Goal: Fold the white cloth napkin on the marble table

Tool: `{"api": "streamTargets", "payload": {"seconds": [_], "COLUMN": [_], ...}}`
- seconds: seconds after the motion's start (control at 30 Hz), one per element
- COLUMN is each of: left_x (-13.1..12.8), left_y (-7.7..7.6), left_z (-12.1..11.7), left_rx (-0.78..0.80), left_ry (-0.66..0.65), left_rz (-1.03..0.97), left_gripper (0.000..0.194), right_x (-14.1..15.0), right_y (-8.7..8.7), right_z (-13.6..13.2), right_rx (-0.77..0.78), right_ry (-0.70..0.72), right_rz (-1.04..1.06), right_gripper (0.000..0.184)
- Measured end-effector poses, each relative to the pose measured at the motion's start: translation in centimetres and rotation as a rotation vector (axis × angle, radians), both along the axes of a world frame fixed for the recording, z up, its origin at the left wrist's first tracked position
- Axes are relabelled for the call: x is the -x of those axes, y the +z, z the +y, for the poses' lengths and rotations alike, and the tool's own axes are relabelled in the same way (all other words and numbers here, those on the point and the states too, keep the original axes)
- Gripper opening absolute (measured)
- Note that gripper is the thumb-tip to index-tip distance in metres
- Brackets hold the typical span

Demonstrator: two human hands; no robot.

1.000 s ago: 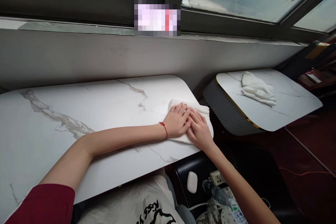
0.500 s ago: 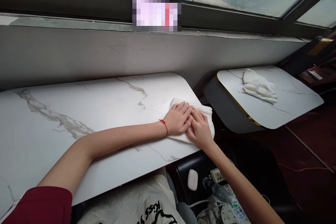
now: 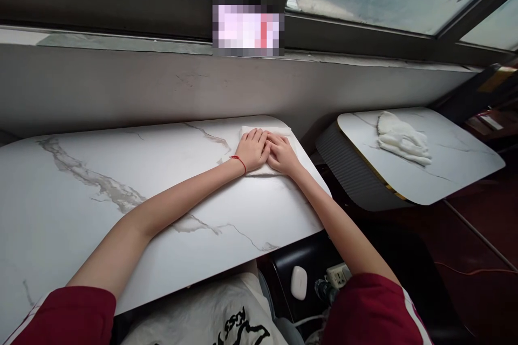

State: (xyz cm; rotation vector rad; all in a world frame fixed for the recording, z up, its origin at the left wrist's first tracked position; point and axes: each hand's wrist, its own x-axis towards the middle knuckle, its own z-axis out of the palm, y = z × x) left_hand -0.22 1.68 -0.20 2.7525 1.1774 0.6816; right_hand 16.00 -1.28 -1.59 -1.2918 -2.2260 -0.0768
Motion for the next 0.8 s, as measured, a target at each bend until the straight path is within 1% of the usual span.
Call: {"api": "streamTargets", "payload": {"seconds": [0.2,0.37,0.5,0.63,0.8], "left_x": [1.2,2.4,3.3,3.7,3.8], "left_y": [0.1,0.5,0.7,0.7,0.4], "left_z": [2.3,4.0,5.3,6.1,5.9], "left_rx": [-0.004,0.013,0.022,0.023,0.029], "left_ry": [0.072,0.083,0.086,0.082,0.089], "left_rz": [-0.009,-0.001,0.0,0.0,-0.023], "left_gripper": [0.048,0.046,0.045,0.045,0.047], "right_x": [1.4,2.6,3.5,4.0,4.2], "right_y": [0.5,0.4,0.2,0.0,0.1], "right_z": [3.3,5.4,6.9,7.5,7.1], "right_rx": [0.046,0.034,0.038,0.046,0.048], "right_ry": [0.042,0.056,0.03,-0.002,-0.03], "right_rz": [0.044,0.047,0.053,0.051,0.047], "right_gripper": [0.047,0.047,0.045,0.045,0.047]}}
